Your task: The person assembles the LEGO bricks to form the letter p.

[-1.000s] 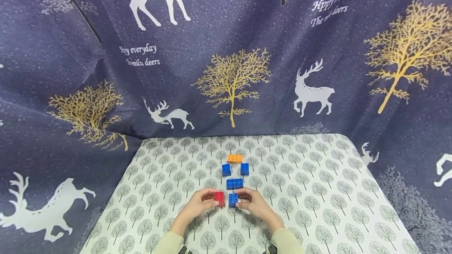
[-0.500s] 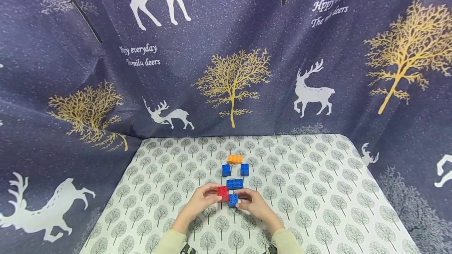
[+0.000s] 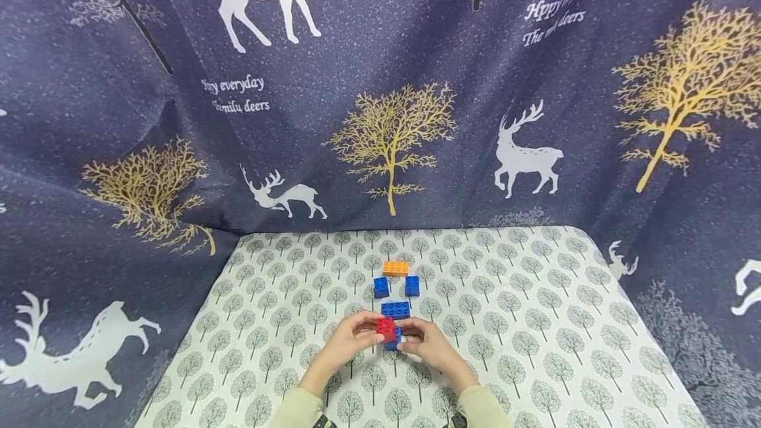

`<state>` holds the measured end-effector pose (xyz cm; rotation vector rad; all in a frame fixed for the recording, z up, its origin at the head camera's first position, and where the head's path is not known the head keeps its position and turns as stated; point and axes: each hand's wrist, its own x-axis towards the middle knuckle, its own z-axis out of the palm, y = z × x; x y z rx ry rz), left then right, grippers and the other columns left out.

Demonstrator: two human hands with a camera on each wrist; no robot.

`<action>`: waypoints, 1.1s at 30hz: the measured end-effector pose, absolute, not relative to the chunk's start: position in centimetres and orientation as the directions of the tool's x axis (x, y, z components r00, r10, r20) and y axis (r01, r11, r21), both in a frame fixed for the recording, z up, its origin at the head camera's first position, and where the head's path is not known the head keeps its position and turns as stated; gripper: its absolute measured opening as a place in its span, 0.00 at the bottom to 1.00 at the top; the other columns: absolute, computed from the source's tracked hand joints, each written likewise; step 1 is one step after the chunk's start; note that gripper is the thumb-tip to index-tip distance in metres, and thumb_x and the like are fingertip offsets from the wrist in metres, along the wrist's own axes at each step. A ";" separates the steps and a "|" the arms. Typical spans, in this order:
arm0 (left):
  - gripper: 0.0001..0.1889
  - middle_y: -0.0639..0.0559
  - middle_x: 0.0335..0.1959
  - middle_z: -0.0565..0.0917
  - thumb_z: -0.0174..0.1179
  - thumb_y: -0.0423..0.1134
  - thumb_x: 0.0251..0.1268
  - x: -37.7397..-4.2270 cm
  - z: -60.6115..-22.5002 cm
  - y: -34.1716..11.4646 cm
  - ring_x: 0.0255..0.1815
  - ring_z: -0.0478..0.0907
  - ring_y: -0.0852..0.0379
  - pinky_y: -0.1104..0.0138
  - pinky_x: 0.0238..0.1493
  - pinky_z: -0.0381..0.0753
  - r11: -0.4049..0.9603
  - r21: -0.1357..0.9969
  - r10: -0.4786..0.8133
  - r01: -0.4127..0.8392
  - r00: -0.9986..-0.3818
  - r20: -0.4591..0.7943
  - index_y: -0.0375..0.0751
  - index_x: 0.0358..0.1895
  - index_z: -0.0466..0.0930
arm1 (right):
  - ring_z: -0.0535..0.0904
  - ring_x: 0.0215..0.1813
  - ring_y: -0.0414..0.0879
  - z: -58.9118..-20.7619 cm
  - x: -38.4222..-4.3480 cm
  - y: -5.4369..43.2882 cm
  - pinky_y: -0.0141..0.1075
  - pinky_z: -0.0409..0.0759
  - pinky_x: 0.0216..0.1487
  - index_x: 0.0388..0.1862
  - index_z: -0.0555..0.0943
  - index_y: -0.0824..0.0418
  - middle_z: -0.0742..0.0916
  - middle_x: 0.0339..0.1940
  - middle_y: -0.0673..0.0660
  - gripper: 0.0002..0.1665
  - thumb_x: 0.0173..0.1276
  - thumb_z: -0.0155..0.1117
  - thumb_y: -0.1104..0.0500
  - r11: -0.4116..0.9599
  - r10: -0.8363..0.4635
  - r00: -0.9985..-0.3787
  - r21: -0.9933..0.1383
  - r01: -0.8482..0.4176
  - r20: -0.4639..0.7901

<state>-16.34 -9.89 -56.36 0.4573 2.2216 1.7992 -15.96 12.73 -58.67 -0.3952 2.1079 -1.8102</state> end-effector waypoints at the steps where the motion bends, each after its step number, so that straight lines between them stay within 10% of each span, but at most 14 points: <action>1: 0.20 0.48 0.50 0.82 0.66 0.38 0.60 -16.3 -56.4 -9.8 0.52 0.80 0.50 0.58 0.60 0.78 0.195 0.977 0.390 0.087 -0.921 0.004 0.42 0.56 0.77 | 0.80 0.54 0.55 -58.7 -16.0 12.7 0.33 0.82 0.54 0.61 0.73 0.66 0.82 0.56 0.65 0.29 0.60 0.68 0.62 0.153 -0.418 -0.906 -0.988 0.003 -0.068; 33: 0.19 0.44 0.51 0.81 0.65 0.33 0.60 -16.8 -57.0 -9.4 0.53 0.79 0.48 0.68 0.57 0.80 0.109 0.990 0.437 0.093 -0.899 0.037 0.39 0.54 0.77 | 0.80 0.54 0.54 -59.0 -16.1 12.7 0.31 0.81 0.54 0.61 0.74 0.67 0.82 0.55 0.64 0.30 0.60 0.69 0.61 0.182 -0.405 -0.910 -0.983 0.010 -0.085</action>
